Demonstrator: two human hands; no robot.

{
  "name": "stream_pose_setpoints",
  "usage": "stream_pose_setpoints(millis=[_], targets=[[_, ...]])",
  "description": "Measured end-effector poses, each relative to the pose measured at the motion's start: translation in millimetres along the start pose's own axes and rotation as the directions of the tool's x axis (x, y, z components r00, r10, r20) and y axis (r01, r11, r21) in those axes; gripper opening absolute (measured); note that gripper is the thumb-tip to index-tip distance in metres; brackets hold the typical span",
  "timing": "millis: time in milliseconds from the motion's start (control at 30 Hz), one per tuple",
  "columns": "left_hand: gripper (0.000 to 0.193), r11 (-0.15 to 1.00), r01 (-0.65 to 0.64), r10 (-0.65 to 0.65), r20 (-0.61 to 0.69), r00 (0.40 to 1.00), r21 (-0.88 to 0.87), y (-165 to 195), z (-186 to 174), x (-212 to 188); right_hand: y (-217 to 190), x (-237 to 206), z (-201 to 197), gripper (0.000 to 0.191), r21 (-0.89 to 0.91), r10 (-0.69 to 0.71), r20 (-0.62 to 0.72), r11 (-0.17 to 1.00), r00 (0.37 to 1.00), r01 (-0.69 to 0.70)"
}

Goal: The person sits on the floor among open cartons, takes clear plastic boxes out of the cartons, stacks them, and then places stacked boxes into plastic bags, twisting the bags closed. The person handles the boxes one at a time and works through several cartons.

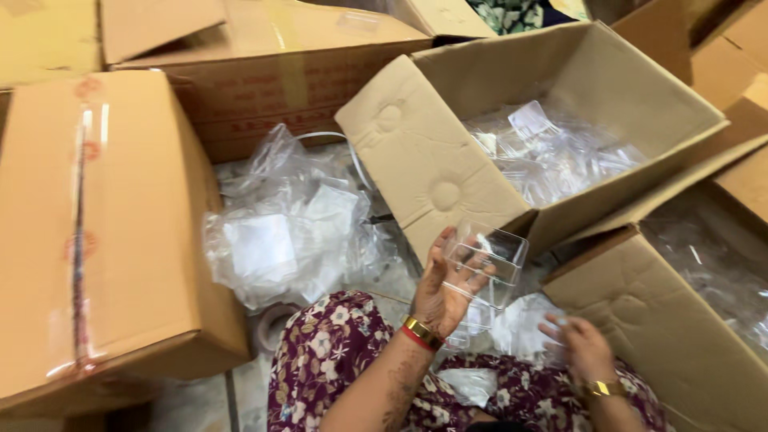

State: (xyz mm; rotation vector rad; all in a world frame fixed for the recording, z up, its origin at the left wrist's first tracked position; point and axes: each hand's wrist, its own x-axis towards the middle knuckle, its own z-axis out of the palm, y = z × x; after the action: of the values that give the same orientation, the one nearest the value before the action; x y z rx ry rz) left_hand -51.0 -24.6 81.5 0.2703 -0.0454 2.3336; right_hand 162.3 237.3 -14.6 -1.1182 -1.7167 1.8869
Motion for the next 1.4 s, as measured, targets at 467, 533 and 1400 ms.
stream_pose_setpoints(millis=[467,533,1400], targets=[[0.097,0.716,0.110,-0.186,0.036,0.982,0.690,-31,8,-14,-22,-140,-69,0.098,-0.959,0.069,-0.253,-0.151,0.965,-0.240],[0.092,0.725,0.100,-0.196,0.065,0.978,0.681,-33,6,-19,-24,-153,-63,0.111,-0.972,0.011,-0.203,-0.126,0.979,-0.200],[0.086,0.506,0.003,-0.424,0.246,0.872,0.863,-35,40,-49,-138,-199,81,0.071,-0.129,-0.649,0.310,0.695,0.695,0.707]])
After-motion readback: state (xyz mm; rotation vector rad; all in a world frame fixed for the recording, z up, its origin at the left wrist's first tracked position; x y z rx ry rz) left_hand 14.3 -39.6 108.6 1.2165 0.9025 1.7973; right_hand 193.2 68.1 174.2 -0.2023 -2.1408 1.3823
